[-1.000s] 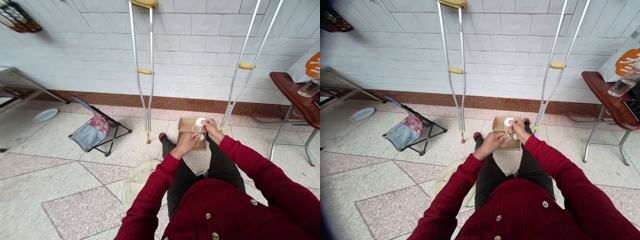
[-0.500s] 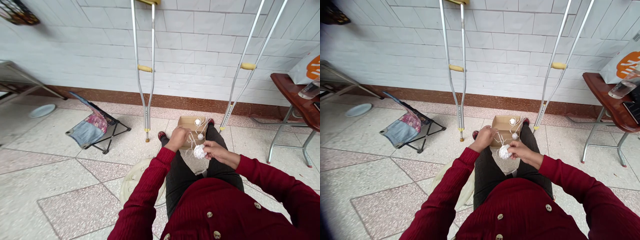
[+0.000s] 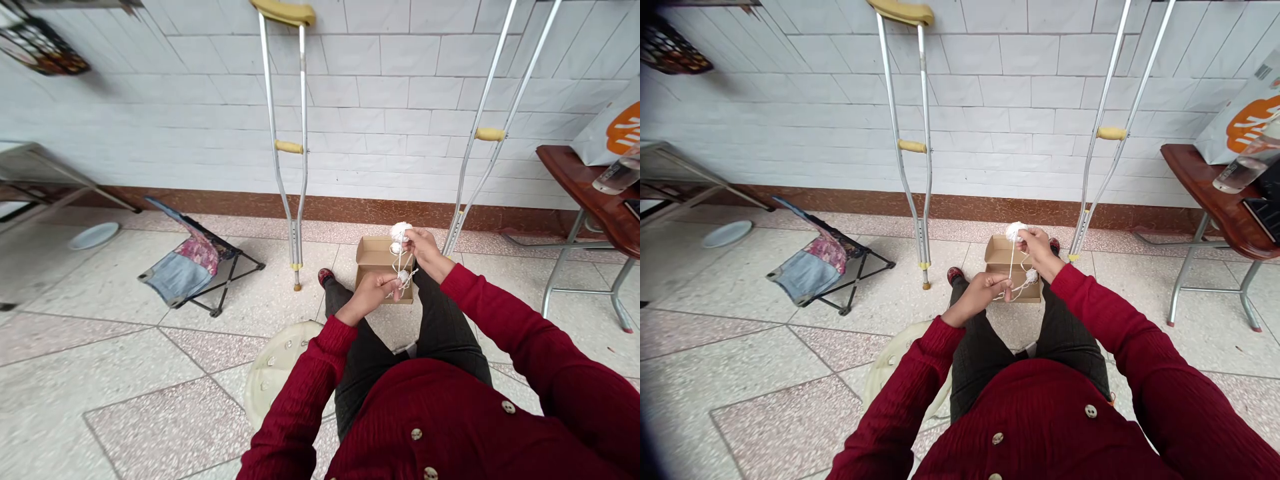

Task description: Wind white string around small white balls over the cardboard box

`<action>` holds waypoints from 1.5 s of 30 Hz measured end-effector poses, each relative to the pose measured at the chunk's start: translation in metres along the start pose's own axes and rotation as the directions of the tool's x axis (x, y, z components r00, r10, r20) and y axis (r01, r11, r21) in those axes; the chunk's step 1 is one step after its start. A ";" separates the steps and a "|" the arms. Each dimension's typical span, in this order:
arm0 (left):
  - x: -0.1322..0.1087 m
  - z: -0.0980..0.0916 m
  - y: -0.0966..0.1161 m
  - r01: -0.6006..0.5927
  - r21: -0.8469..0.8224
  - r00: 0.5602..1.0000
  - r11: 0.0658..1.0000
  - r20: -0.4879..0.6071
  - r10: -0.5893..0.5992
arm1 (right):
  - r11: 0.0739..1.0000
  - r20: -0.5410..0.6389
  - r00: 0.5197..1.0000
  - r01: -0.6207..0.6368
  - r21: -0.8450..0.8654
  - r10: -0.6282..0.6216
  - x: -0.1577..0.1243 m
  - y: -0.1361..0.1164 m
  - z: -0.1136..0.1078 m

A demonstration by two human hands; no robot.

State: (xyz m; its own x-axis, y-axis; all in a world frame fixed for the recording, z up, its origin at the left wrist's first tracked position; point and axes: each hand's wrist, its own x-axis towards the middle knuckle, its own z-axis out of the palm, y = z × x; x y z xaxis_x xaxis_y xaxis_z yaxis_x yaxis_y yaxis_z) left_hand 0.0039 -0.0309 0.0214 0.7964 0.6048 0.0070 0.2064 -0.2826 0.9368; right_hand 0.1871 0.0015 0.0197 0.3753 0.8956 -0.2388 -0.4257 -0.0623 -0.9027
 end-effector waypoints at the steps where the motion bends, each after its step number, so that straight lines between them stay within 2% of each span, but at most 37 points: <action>1: -0.001 0.000 -0.002 -0.010 -0.041 1.000 0.999 0.005 0.010 | 0.999 0.059 0.998 -0.012 0.045 0.009 -0.003 -0.008 0.002; 4: -0.001 0.001 -0.011 -0.009 -0.080 1.000 0.997 0.002 0.009 | 0.992 0.235 0.972 -0.047 0.118 0.018 -0.019 -0.029 0.005; 8: 0.004 0.000 -0.023 0.013 -0.051 0.999 0.999 -0.044 -0.015 | 0.993 0.396 0.915 -0.105 0.061 0.073 -0.040 -0.045 0.005; 10: 0.006 -0.004 -0.025 0.013 -0.022 0.997 1.000 -0.081 -0.015 | 0.996 0.393 0.917 -0.085 0.027 0.068 -0.044 -0.053 0.001; 13: 0.007 -0.013 -0.022 0.000 0.048 0.990 0.999 -0.144 0.007 | 0.999 0.316 0.948 0.035 -0.001 -0.033 -0.043 -0.066 -0.004; 16: 0.007 -0.016 -0.019 -0.012 0.125 0.986 0.992 -0.166 0.033 | 1.000 0.322 0.947 0.020 -0.018 -0.013 -0.042 -0.075 -0.004; 20: 0.013 -0.011 -0.030 -0.009 0.148 0.994 0.989 -0.105 0.025 | 0.996 0.446 0.893 -0.083 0.013 0.068 -0.059 -0.070 0.001; 23: 0.022 -0.019 -0.041 0.041 0.144 0.982 0.989 -0.188 -0.013 | 0.987 0.529 0.834 -0.155 -0.045 0.155 -0.083 -0.053 0.001; 26: 0.031 -0.040 -0.035 0.037 0.192 0.960 0.981 -0.279 0.019 | 0.953 0.543 0.784 -0.230 -0.196 0.301 -0.099 -0.028 -0.005; 28: 0.035 -0.052 -0.021 0.011 0.308 0.961 0.951 -0.267 0.076 | 0.924 0.483 0.798 -0.235 -0.303 0.361 -0.097 -0.010 -0.010; 30: 0.036 -0.055 -0.003 0.007 0.464 0.959 0.886 -0.252 0.125 | 0.905 0.383 0.851 -0.217 -0.366 0.359 -0.083 0.003 -0.014; 32: 0.035 -0.049 0.013 0.019 0.577 0.955 0.817 -0.252 0.156 | 0.916 0.260 0.923 -0.180 -0.358 0.283 -0.063 0.010 -0.016; 34: 0.032 -0.037 0.022 0.017 0.586 0.960 0.810 -0.235 0.150 | 0.952 0.156 0.974 -0.116 -0.283 0.165 -0.043 0.008 -0.015; 37: 0.025 -0.020 0.021 -0.011 0.364 0.991 0.931 -0.118 0.058 | 0.995 0.067 0.998 0.020 -0.099 -0.013 -0.022 -0.006 -0.011; 39: 0.018 -0.013 0.014 -0.010 0.163 0.999 0.987 -0.038 0.017 | 0.997 0.051 0.996 0.074 0.017 -0.074 -0.015 -0.019 -0.009; 42: 0.010 -0.010 0.000 0.012 -0.031 1.000 0.999 0.004 -0.012 | 0.992 0.096 0.993 0.061 0.112 -0.072 -0.012 -0.039 -0.010; 45: 0.005 -0.010 -0.012 0.056 -0.098 0.998 0.994 -0.034 -0.060 | 0.994 0.201 0.979 0.018 0.111 -0.040 -0.015 -0.055 -0.013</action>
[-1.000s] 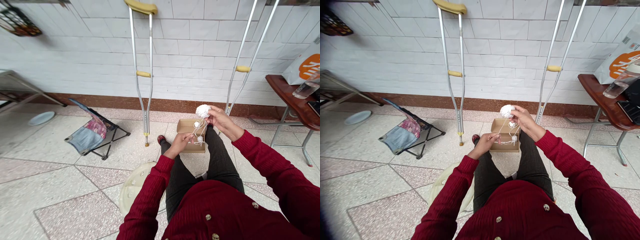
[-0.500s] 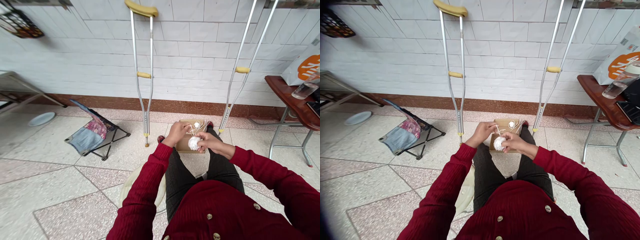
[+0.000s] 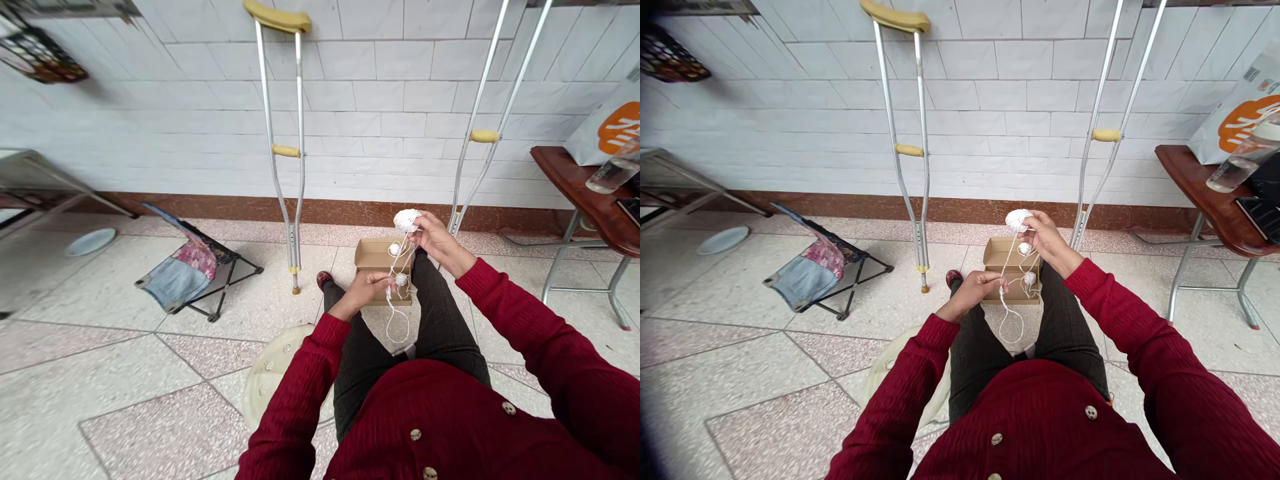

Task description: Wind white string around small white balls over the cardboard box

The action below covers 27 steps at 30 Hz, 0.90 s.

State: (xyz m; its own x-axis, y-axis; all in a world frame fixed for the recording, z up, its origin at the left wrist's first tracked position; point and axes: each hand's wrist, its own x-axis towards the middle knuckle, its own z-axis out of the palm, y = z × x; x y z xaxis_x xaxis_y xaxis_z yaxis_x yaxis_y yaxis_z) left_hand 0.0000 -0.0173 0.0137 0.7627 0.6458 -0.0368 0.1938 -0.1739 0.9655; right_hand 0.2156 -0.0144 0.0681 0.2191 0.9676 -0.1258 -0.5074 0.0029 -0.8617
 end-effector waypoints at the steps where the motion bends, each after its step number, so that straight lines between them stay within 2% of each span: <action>1: 0.000 -0.001 -0.003 0.017 -0.007 0.999 1.000 -0.034 -0.017 | 1.000 0.038 0.999 -0.016 -0.006 0.017 -0.002 -0.003 0.000; 3: 0.000 -0.002 -0.009 0.039 -0.013 0.993 0.999 -0.109 -0.040 | 0.999 0.081 0.996 -0.041 -0.013 0.042 -0.004 -0.007 -0.001; 5: 0.000 -0.004 -0.014 0.036 0.008 0.989 0.999 -0.145 -0.034 | 0.999 0.062 0.997 -0.035 0.001 0.035 -0.004 -0.009 -0.002; 10: -0.005 -0.008 -0.029 0.011 0.166 0.992 0.986 -0.123 0.010 | 0.994 -0.066 0.995 0.075 0.084 -0.070 0.005 -0.027 -0.008; 13: -0.011 -0.015 -0.047 0.039 0.219 0.993 0.975 -0.117 -0.013 | 0.985 -0.097 0.987 0.135 0.103 -0.125 0.008 -0.043 -0.010; 17: -0.019 -0.031 -0.081 0.094 0.263 0.980 0.960 -0.196 -0.042 | 0.969 -0.128 0.966 0.233 0.075 -0.223 0.007 -0.061 -0.012; 20: -0.021 -0.044 -0.106 0.146 0.282 0.939 0.948 -0.342 -0.043 | 0.952 -0.168 0.942 0.302 0.051 -0.290 0.010 -0.069 -0.015; 22: -0.021 -0.050 -0.118 0.243 0.271 0.899 0.931 -0.424 -0.111 | 0.944 -0.188 0.933 0.324 0.057 -0.308 0.012 -0.075 -0.016; 27: -0.024 -0.063 -0.136 0.433 0.239 0.830 0.869 -0.482 -0.280 | 0.929 -0.255 0.920 0.341 0.141 -0.299 0.012 -0.102 -0.014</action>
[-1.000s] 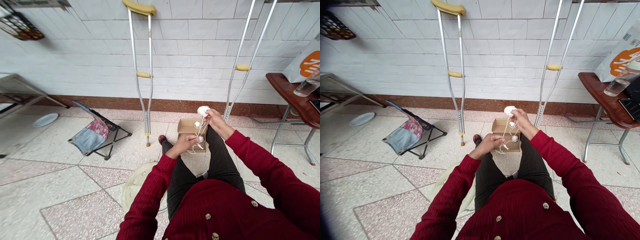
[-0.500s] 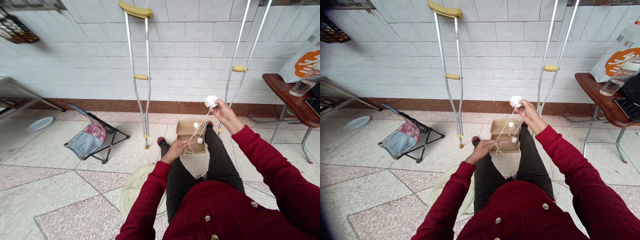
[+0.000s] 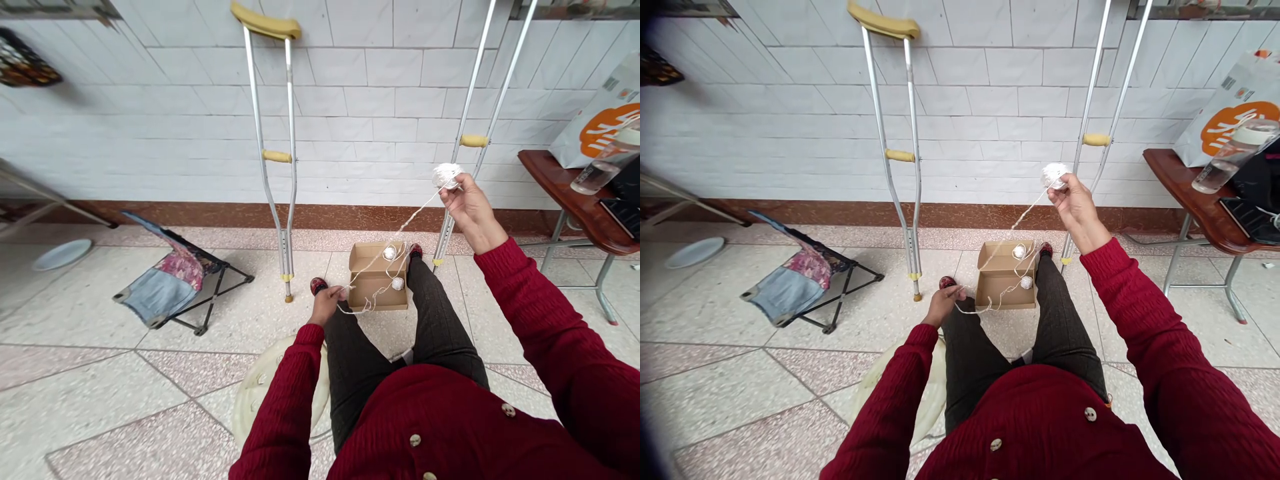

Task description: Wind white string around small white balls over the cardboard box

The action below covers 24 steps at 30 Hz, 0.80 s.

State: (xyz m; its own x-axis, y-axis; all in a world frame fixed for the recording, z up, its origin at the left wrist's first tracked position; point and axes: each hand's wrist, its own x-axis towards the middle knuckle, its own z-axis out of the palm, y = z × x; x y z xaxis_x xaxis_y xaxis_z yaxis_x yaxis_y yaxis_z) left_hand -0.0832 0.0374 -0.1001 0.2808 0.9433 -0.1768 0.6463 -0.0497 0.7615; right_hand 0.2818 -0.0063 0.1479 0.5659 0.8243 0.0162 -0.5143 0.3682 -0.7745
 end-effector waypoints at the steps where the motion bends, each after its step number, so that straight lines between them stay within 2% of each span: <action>1: 0.001 -0.003 -0.004 0.027 0.018 1.000 0.999 -0.013 -0.027 | 1.000 -0.010 1.000 0.022 0.016 -0.022 0.001 -0.007 0.002; 4: 0.006 -0.014 -0.009 0.109 0.085 0.992 0.990 -0.067 -0.103 | 0.993 0.055 0.992 0.117 -0.034 -0.116 -0.001 -0.016 0.009; 5: 0.010 -0.018 -0.006 0.122 0.103 0.990 0.987 -0.087 -0.113 | 0.988 0.100 0.988 0.127 -0.083 -0.118 -0.003 -0.013 0.012; 7: 0.019 -0.022 0.012 0.107 0.121 0.988 0.987 -0.121 -0.092 | 0.975 0.180 0.982 0.085 -0.205 -0.048 -0.010 0.002 0.018; 9: 0.025 -0.021 0.048 -0.001 0.088 0.991 0.996 -0.135 0.013 | 0.943 0.213 0.975 0.012 -0.331 0.062 -0.017 0.027 0.023; 10: 0.025 -0.018 0.072 -0.152 0.009 0.978 0.988 -0.145 0.152 | 0.919 0.222 0.970 -0.008 -0.395 0.104 -0.020 0.041 0.025; 12: 0.018 -0.011 0.121 -0.411 -0.199 0.910 0.890 -0.148 0.387 | 0.851 0.245 0.960 0.016 -0.525 0.133 -0.024 0.068 0.027; 14: 0.005 -0.002 0.166 -0.484 -0.408 0.867 0.774 -0.105 0.486 | 0.744 0.296 0.951 0.132 -0.655 0.091 -0.024 0.087 0.026; 16: -0.009 0.007 0.196 -0.464 -0.529 0.861 0.710 -0.080 0.502 | 0.599 0.357 0.934 0.282 -0.749 0.007 -0.022 0.098 0.022; 18: -0.020 0.014 0.209 -0.429 -0.580 0.876 0.692 -0.080 0.476 | 0.474 0.402 0.915 0.375 -0.797 -0.048 -0.019 0.102 0.017; 20: -0.027 0.018 0.210 -0.391 -0.616 0.888 0.683 -0.060 0.455 | 0.431 0.424 0.903 0.409 -0.805 -0.064 -0.015 0.102 0.010; 22: -0.032 0.018 0.205 -0.343 -0.667 0.894 0.661 -0.016 0.447 | 0.465 0.422 0.904 0.400 -0.789 -0.062 -0.009 0.102 0.001; 24: -0.038 0.012 0.197 -0.285 -0.718 0.893 0.635 0.041 0.448 | 0.548 0.375 0.926 0.335 -0.767 -0.041 0.000 0.101 -0.008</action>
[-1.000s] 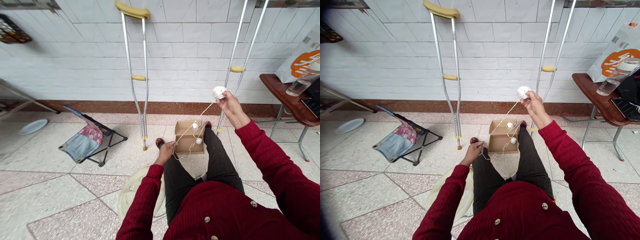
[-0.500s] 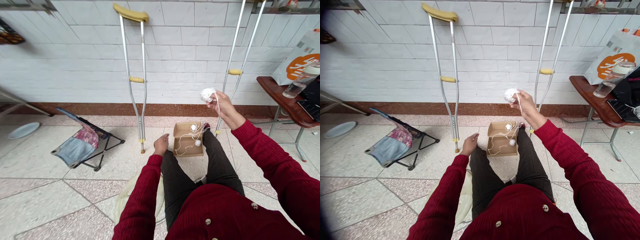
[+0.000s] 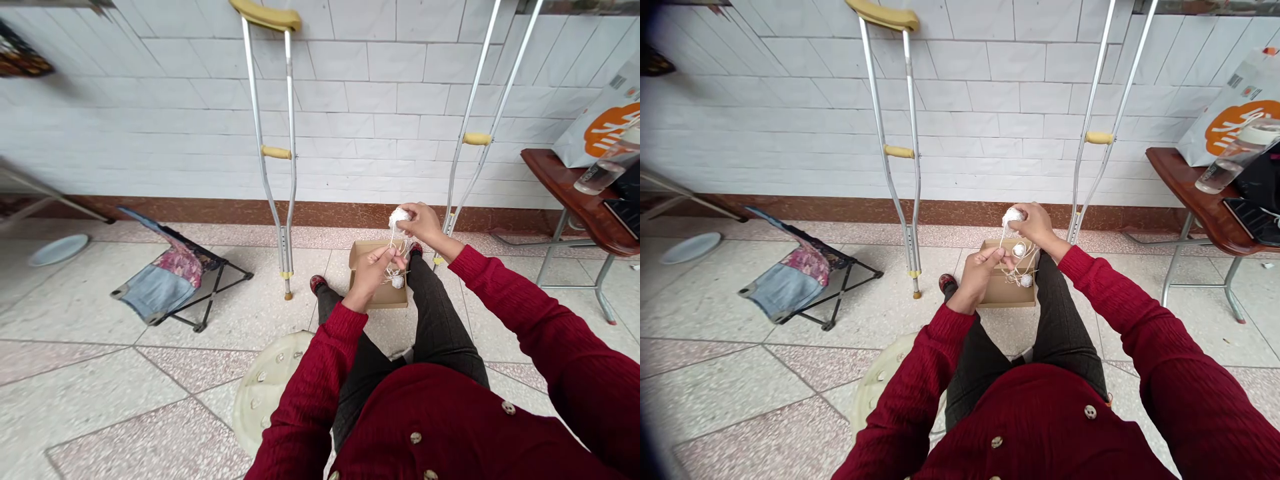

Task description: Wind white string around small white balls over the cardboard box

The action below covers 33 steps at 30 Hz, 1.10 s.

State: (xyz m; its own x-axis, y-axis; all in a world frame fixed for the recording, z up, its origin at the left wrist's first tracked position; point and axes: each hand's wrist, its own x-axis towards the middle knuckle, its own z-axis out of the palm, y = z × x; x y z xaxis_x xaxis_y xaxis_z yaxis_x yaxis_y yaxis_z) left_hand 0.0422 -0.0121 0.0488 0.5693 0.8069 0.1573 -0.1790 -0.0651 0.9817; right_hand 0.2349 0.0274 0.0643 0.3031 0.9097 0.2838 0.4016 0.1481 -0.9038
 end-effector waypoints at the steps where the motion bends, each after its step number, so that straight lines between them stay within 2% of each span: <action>1: -0.005 -0.004 0.002 0.021 -0.027 1.000 0.999 0.024 -0.021 | 0.997 -0.009 0.999 -0.053 0.057 0.054 0.003 0.005 -0.004; 4: -0.023 -0.018 0.008 0.090 -0.057 0.991 0.994 0.103 -0.084 | 0.948 -0.036 0.970 -0.229 0.220 0.242 0.009 0.017 -0.014; 6: -0.034 -0.025 0.012 0.127 -0.057 0.983 0.990 0.137 -0.118 | 0.918 -0.045 0.952 -0.277 0.285 0.301 0.008 0.020 -0.017; 12: -0.053 -0.028 0.016 0.186 -0.084 0.951 0.979 0.267 -0.158 | 0.910 -0.024 0.965 -0.237 0.341 0.260 0.003 0.008 -0.007; 16: -0.058 -0.030 0.038 0.170 -0.048 0.936 0.984 0.320 -0.146 | 0.897 -0.038 0.976 -0.180 0.403 0.213 0.028 -0.021 -0.012; 21: -0.059 -0.047 0.083 0.082 0.034 0.972 0.996 0.220 -0.087 | 0.806 -0.092 0.992 -0.015 0.592 0.086 0.060 -0.081 -0.025; 24: -0.059 -0.056 0.101 0.064 0.111 0.971 0.992 0.221 -0.088 | 0.809 -0.140 0.990 0.100 0.579 -0.022 0.070 -0.113 -0.035; 26: -0.062 -0.058 0.106 0.086 0.180 0.959 0.980 0.252 -0.130 | 0.824 -0.176 0.981 0.166 0.541 -0.082 0.077 -0.125 -0.046; 29: -0.070 -0.066 0.097 0.144 0.259 0.928 0.955 0.300 -0.221 | 0.860 -0.261 0.955 0.249 0.445 -0.141 0.091 -0.128 -0.071; 31: -0.076 -0.081 0.077 0.175 0.310 0.920 0.934 0.287 -0.268 | 0.886 -0.320 0.939 0.249 0.392 -0.122 0.097 -0.121 -0.088; 33: -0.080 -0.106 0.047 0.199 0.405 0.928 0.893 0.216 -0.305 | 0.890 -0.334 0.941 0.193 0.413 -0.049 0.096 -0.109 -0.099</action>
State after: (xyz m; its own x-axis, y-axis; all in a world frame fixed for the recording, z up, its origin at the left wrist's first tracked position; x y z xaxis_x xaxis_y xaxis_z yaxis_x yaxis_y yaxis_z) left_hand -0.0970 -0.0170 0.0709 0.7560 0.6414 -0.1303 0.2783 -0.1348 0.9510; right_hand 0.3059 0.0600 0.2223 0.5547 0.7193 0.4181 0.0590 0.4672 -0.8822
